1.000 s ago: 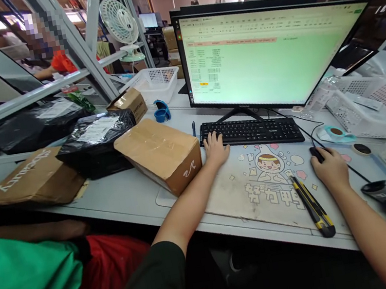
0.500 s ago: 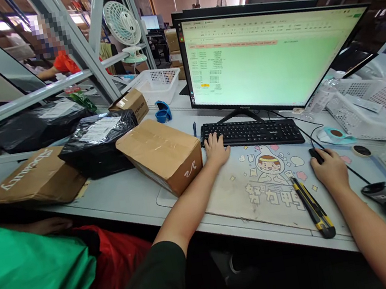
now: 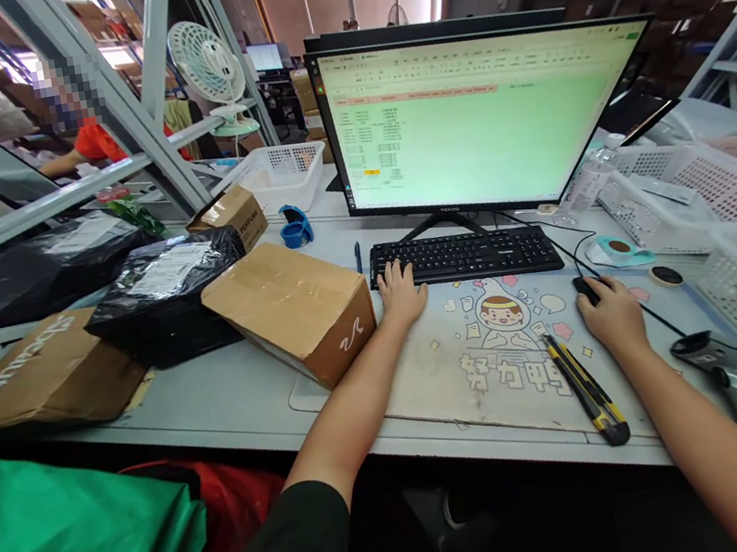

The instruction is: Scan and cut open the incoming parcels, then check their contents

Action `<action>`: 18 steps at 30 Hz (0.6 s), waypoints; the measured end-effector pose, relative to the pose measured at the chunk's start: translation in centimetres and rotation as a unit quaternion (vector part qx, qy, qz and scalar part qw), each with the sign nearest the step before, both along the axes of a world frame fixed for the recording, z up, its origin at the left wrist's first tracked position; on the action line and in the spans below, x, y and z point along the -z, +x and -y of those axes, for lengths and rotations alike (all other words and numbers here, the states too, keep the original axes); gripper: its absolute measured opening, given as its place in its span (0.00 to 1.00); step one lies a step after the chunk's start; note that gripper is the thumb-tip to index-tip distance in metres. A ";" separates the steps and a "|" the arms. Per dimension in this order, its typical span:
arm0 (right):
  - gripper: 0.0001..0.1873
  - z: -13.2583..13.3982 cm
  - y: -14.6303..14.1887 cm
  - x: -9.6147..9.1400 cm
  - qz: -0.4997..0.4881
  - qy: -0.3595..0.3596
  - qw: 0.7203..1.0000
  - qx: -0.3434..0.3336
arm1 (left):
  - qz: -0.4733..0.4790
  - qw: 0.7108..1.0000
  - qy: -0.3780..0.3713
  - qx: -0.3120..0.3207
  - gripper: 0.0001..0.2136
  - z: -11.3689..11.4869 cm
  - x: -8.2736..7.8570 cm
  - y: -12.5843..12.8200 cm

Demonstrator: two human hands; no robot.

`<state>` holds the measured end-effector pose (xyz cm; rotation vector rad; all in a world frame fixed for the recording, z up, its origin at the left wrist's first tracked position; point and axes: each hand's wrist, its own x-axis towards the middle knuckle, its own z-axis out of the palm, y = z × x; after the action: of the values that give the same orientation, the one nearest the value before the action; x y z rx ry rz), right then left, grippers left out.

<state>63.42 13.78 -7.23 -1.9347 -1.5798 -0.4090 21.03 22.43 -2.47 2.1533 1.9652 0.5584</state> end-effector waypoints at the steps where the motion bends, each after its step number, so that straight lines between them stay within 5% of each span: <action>1: 0.32 0.0 0.0 0.0 -0.002 0.000 1.000 0.001 | -0.001 1.000 0.000 0.000 0.32 0.0 0.0 0.0; 18: 0.31 0.3 -0.2 -0.6 -0.007 -0.005 1.000 0.002 | 0.009 1.000 0.016 -0.012 0.32 0.1 -0.2 0.0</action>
<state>63.17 13.51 -6.67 -1.9448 -1.5723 -0.3880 21.04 22.34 -2.26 2.1382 1.9892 0.6160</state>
